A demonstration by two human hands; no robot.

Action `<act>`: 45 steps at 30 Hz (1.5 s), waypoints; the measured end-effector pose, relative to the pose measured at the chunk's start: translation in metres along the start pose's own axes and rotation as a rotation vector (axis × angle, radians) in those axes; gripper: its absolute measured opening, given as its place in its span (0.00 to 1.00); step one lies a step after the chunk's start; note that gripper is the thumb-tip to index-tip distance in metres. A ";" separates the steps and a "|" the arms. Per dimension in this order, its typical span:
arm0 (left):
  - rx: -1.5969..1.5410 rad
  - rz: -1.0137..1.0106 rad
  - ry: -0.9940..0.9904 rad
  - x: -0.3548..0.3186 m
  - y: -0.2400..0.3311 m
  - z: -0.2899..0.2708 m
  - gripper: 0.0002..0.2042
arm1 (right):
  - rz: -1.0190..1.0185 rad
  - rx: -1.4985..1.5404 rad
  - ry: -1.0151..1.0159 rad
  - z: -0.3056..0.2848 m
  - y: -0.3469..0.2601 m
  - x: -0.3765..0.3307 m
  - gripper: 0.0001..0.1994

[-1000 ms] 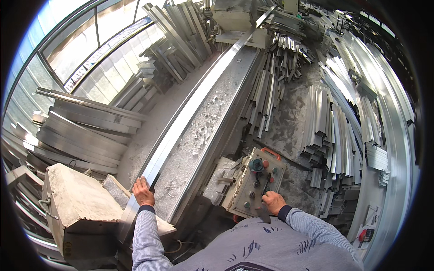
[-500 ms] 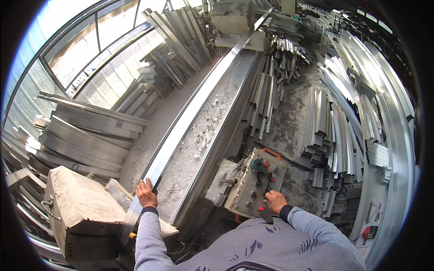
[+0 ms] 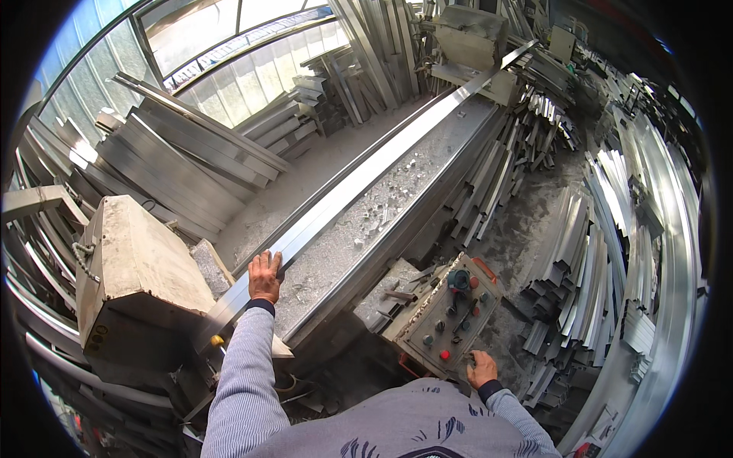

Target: The person operates a metal cutting saw to cut aluminum profiles to specified lengths. They load a profile, adjust the saw, cut the piece, mark it with a marker, and place it aside. This cycle repeats for multiple profiles.

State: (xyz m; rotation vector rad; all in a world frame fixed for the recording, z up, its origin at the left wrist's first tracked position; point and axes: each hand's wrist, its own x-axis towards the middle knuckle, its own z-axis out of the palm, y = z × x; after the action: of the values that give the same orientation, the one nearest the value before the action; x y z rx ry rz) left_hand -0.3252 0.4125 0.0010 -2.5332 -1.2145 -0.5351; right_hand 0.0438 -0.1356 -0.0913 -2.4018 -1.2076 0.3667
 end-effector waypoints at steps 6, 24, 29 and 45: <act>0.025 -0.107 -0.091 0.002 0.007 -0.007 0.36 | -0.036 -0.017 -0.119 -0.005 0.012 -0.037 0.18; -0.603 -0.875 -0.700 -0.397 0.238 -0.012 0.21 | -0.163 0.068 -0.106 -0.043 0.036 0.064 0.19; -0.718 -1.005 -1.211 -0.543 0.330 -0.062 0.21 | -0.280 0.053 -0.109 -0.060 0.059 0.120 0.36; -0.937 -1.390 -0.915 -0.546 0.503 -0.129 0.21 | -0.502 -0.376 -0.312 -0.069 0.069 0.177 0.34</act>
State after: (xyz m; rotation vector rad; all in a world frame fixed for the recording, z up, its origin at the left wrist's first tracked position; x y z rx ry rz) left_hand -0.2698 -0.3186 -0.1716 -1.9741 -3.8116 -0.0800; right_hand 0.2242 -0.0471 -0.0725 -2.2663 -2.1214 0.3875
